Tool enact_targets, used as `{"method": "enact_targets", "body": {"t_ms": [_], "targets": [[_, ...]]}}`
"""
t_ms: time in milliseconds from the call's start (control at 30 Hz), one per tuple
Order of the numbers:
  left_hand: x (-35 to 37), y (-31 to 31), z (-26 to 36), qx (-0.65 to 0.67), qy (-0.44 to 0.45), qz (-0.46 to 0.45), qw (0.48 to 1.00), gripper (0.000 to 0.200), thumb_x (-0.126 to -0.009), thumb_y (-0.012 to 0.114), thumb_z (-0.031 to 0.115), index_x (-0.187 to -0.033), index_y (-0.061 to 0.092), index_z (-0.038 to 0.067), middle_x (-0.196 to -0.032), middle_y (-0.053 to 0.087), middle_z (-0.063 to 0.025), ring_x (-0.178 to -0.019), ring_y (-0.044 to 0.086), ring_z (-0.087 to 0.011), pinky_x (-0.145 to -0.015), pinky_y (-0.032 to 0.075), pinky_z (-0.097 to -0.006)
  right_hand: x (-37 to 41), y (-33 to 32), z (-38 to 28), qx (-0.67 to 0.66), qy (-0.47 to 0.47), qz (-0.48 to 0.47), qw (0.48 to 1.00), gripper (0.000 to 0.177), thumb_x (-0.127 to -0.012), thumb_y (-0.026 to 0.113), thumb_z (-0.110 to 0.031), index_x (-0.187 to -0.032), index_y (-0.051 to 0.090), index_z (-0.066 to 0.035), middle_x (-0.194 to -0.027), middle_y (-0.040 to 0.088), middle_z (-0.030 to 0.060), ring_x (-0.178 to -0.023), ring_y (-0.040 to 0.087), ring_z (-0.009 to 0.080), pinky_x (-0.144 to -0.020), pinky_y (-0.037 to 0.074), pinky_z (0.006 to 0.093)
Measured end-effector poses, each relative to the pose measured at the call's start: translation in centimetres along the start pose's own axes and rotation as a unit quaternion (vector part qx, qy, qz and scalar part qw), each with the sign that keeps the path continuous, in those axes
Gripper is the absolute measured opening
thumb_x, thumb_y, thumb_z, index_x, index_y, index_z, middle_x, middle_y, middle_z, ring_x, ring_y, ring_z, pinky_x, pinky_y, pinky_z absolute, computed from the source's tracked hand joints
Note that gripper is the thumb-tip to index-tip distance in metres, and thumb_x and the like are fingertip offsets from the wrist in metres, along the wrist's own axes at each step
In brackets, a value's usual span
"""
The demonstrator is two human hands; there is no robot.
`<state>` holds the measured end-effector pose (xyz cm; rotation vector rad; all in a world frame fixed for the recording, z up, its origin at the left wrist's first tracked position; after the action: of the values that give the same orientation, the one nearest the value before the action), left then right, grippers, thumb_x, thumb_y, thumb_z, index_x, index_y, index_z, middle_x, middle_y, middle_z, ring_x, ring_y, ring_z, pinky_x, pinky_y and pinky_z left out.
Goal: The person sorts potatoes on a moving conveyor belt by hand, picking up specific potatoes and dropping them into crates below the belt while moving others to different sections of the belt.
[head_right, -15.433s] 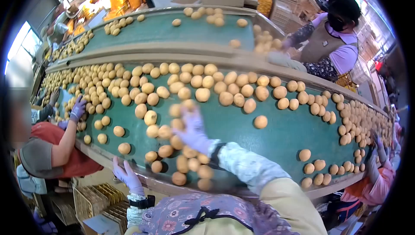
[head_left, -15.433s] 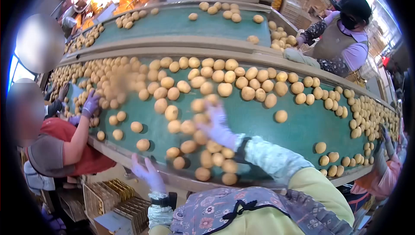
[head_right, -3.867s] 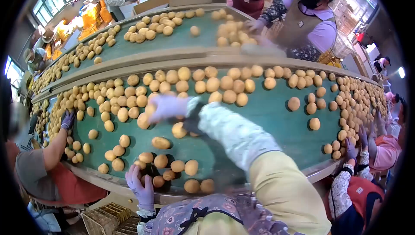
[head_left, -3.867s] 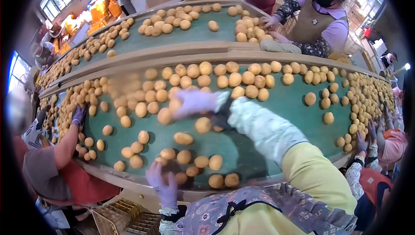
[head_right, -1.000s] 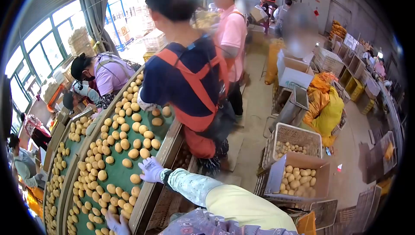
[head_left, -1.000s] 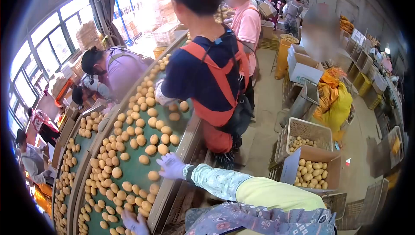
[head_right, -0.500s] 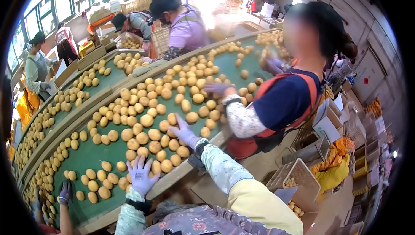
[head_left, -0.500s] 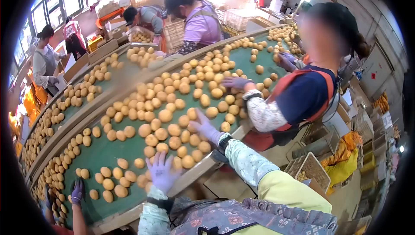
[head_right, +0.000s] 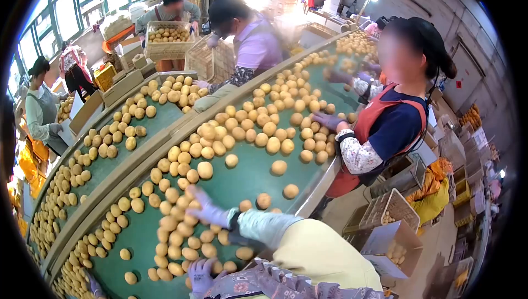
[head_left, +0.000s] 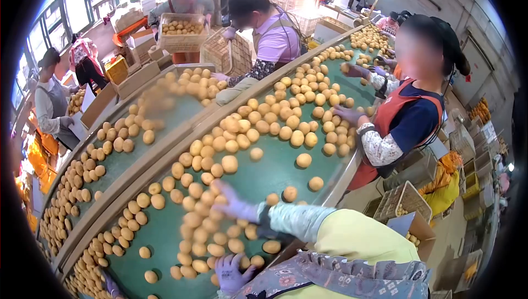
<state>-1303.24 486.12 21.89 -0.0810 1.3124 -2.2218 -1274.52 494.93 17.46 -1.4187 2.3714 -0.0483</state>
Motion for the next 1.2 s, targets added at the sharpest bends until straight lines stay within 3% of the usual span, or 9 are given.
{"method": "enact_targets", "body": {"t_ms": [200,267,367,567,700,833,967,1033,1200], "targets": [[9.1,-10.2,-10.6,-0.131,-0.114,0.077,0.982,0.049,-0.091,0.089,0.046,-0.124,0.074,0.014,-0.122,0.07,-0.0088,-0.122,0.066,-0.0371,-0.116,0.046,-0.0607,2.8,21.1,-7.6,-0.062,0.166,-0.367,0.913,0.1,-0.111,0.076,-0.047,-0.186,0.021,-0.012,-0.192,0.018,0.0203,-0.178,0.013,0.0395,-0.144,0.017,0.0491],[16.1,-13.6,-15.6,-0.272,-0.313,0.103,0.904,0.052,-0.09,0.088,0.037,-0.132,0.074,0.008,-0.123,0.072,-0.0156,-0.123,0.066,-0.0404,-0.117,0.046,-0.0615,6.9,29.1,-5.1,-0.075,-0.065,-0.347,0.933,0.094,-0.109,0.078,-0.048,-0.184,0.032,-0.015,-0.183,0.04,0.023,-0.17,0.036,0.0374,-0.138,0.033,0.0457],[24.0,-18.2,-20.0,-0.213,-0.382,0.242,0.866,0.047,-0.097,0.084,0.02,-0.139,0.072,0.003,-0.136,0.074,-0.0187,-0.127,0.067,-0.0412,-0.115,0.051,-0.0549,2.6,22.6,-13.0,-0.117,0.1,-0.567,0.809,0.061,-0.106,0.08,-0.037,-0.157,0.066,-0.007,-0.134,0.079,0.0173,-0.117,0.075,0.0315,-0.103,0.059,0.0459],[19.1,-19.3,-10.1,-0.113,-0.336,0.287,0.89,0.047,-0.094,0.079,0.006,-0.14,0.071,0.002,-0.14,0.07,-0.0189,-0.13,0.065,-0.0409,-0.116,0.05,-0.0536,-12.2,1.8,-9.6,0.338,-0.153,0.026,0.928,0.03,-0.092,0.078,-0.02,-0.118,0.077,-0.005,-0.112,0.076,0.0175,-0.102,0.073,0.0393,-0.089,0.062,0.0496],[15.9,-16.7,-5.8,-0.065,-0.239,0.203,0.947,0.062,-0.091,0.085,0.026,-0.147,0.069,0.008,-0.151,0.064,-0.018,-0.143,0.058,-0.0432,-0.127,0.04,-0.0606,-12.5,-2.0,-0.7,0.512,0.051,-0.019,0.857,0.077,-0.106,0.068,-0.059,-0.159,0.057,-0.005,-0.146,0.068,0.0215,-0.138,0.062,0.0395,-0.122,0.044,0.0589],[15.9,-16.0,-5.4,-0.024,-0.198,0.085,0.976,0.083,-0.088,0.09,0.049,-0.16,0.064,0.016,-0.164,0.057,-0.0195,-0.152,0.051,-0.0448,-0.128,0.036,-0.0648,-3.7,9.8,-9.6,0.493,-0.19,-0.045,0.848,0.056,-0.095,0.077,-0.05,-0.137,0.074,-0.013,-0.138,0.064,0.0212,-0.127,0.06,0.0491,-0.12,0.04,0.0657],[18.5,-17.0,-8.2,-0.036,-0.214,0.002,0.976,0.08,-0.083,0.093,0.037,-0.156,0.066,0.022,-0.173,0.047,-0.0192,-0.16,0.039,-0.0511,-0.134,0.03,-0.0663,6.0,24.3,-18.1,0.181,-0.116,-0.238,0.947,0.062,-0.092,0.08,-0.046,-0.14,0.069,-0.008,-0.131,0.068,0.0217,-0.122,0.064,0.0475,-0.112,0.042,0.0708],[22.4,-18.6,-11.6,-0.124,-0.253,0.029,0.959,0.078,-0.081,0.091,0.03,-0.155,0.067,0.021,-0.169,0.051,-0.0205,-0.155,0.044,-0.0515,-0.13,0.034,-0.0654,10.3,27.1,-20.0,0.181,-0.317,-0.272,0.89,0.062,-0.093,0.082,-0.046,-0.144,0.072,-0.012,-0.136,0.068,0.0208,-0.128,0.064,0.0471,-0.112,0.046,0.0674],[35.5,-25.6,-17.5,-0.206,-0.381,0.189,0.881,0.067,-0.093,0.082,0.021,-0.157,0.064,0.007,-0.159,0.062,-0.0233,-0.144,0.056,-0.0461,-0.124,0.042,-0.0591,0.7,18.8,-19.5,0.404,-0.127,-0.137,0.895,0.064,-0.098,0.081,-0.051,-0.149,0.073,-0.013,-0.139,0.067,0.0234,-0.137,0.06,0.0479,-0.115,0.048,0.06]]}}
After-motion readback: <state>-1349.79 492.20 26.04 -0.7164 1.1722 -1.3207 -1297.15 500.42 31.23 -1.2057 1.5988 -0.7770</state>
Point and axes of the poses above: each hand's wrist, its own x-axis away from the middle knuckle, its own y-axis out of the palm, z = x × y, the point moved 4 cm from there along -x, towards the middle knuckle
